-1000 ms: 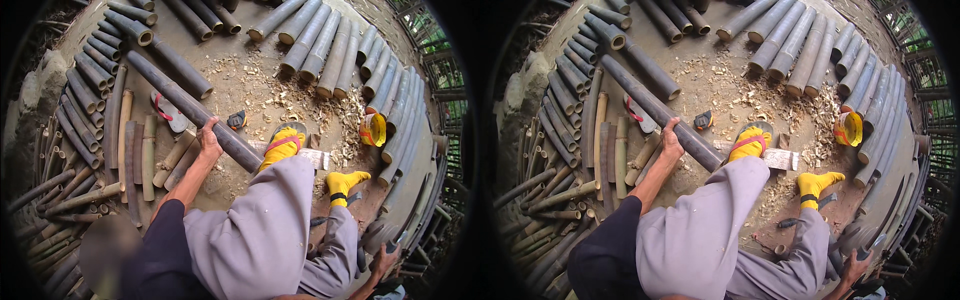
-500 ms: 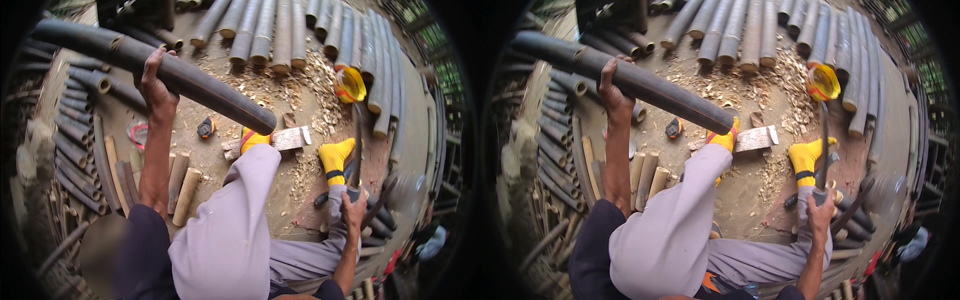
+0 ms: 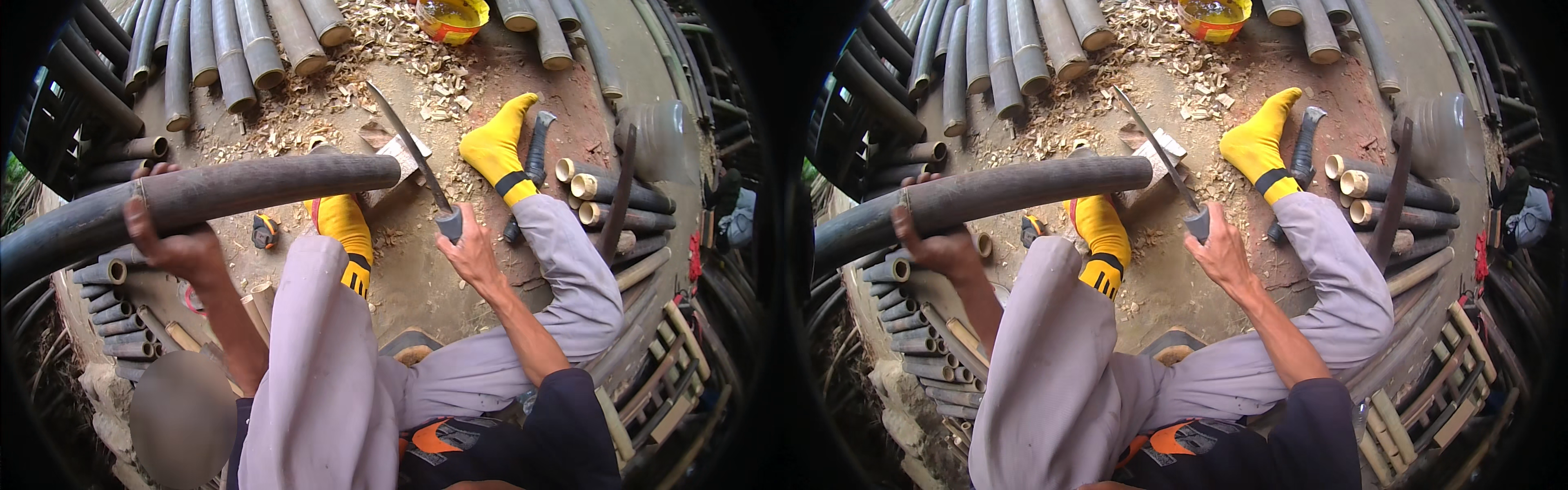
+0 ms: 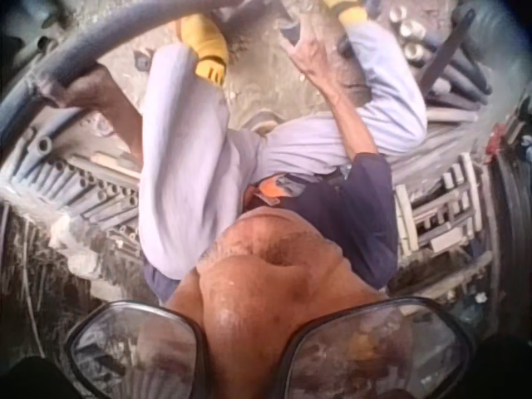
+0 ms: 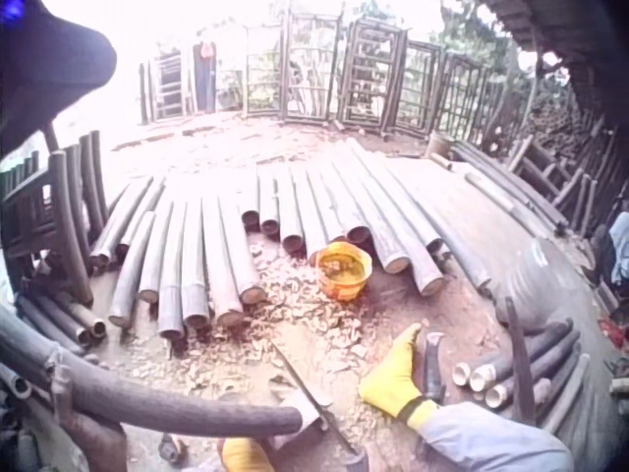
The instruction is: The person sits on the ground and uses a knife to shave the outer layer of a bamboo pole. They hold the pole with their left hand and scrape the surface with the knife in their right hand, creating wood shavings. The person rotates the pole to work on different sections.
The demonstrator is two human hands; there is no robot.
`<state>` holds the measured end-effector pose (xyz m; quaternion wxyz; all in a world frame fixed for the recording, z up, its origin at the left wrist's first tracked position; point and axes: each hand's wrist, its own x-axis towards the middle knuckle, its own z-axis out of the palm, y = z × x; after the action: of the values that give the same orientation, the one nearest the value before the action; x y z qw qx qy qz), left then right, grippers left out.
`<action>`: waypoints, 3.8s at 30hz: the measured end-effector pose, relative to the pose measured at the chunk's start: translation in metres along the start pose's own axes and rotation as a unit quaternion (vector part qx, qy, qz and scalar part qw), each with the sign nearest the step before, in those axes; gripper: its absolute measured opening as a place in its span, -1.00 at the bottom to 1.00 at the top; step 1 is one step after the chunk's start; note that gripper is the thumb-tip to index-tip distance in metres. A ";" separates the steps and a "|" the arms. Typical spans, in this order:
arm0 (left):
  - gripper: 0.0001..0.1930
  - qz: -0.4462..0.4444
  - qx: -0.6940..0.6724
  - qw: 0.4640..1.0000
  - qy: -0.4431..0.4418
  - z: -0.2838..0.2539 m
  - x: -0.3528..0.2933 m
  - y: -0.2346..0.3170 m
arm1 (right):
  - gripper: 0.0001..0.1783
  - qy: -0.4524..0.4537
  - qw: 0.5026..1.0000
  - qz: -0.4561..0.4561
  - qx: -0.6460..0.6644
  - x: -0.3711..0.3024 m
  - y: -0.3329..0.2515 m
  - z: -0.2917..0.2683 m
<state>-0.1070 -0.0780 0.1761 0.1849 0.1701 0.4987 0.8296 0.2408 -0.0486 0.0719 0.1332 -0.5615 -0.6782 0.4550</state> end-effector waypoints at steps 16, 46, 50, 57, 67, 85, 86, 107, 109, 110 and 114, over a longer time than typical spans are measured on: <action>-0.45 0.063 -0.006 0.996 -0.064 -0.004 -0.001 0.019 | -0.58 0.149 0.980 -0.115 -0.067 0.099 0.011 0.021; -0.39 -0.003 -0.025 0.999 0.026 -0.038 -0.057 0.019 | -0.54 0.076 0.992 -0.081 -0.052 0.010 0.023 0.028; -0.47 0.007 -0.027 1.000 0.011 -0.028 -0.052 0.016 | -0.50 -0.002 0.999 0.023 -0.048 0.002 0.059 0.049; -0.47 -0.005 0.011 1.000 0.008 -0.018 -0.050 0.026 | -0.53 0.018 1.000 -0.012 0.003 -0.003 0.023 0.023; -0.44 0.000 0.029 0.998 -0.057 -0.003 -0.041 0.022 | -0.66 -0.016 0.999 0.045 -0.025 0.005 0.053 0.053; -0.42 0.012 -0.011 0.985 -0.171 -0.007 -0.032 0.028 | -0.63 0.010 0.997 -0.023 0.073 -0.005 -0.004 0.022; -0.40 0.007 -0.002 0.987 -0.159 -0.006 -0.035 0.024 | -0.63 0.051 0.994 -0.046 0.089 -0.012 -0.016 0.018; -0.24 -0.009 -0.006 0.970 -0.243 -0.011 -0.023 0.030 | -0.61 -0.019 1.000 0.023 0.002 0.019 0.057 0.039; -0.22 -0.012 0.019 0.971 -0.238 -0.023 -0.024 0.036 | -0.59 -0.013 0.999 0.011 0.035 0.001 0.033 0.033; -0.21 -0.003 0.025 0.970 -0.241 -0.021 -0.023 0.036 | -0.64 0.037 0.997 -0.027 0.063 -0.004 0.019 0.030; -0.21 -0.036 0.010 0.959 -0.281 -0.031 -0.011 0.022 | -0.59 0.139 0.975 -0.092 0.146 -0.012 0.007 0.026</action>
<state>-0.1146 -0.1170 0.1810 0.3453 0.3807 0.4408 0.7359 0.2312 -0.0718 0.0566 0.3482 -0.5289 -0.6282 0.4521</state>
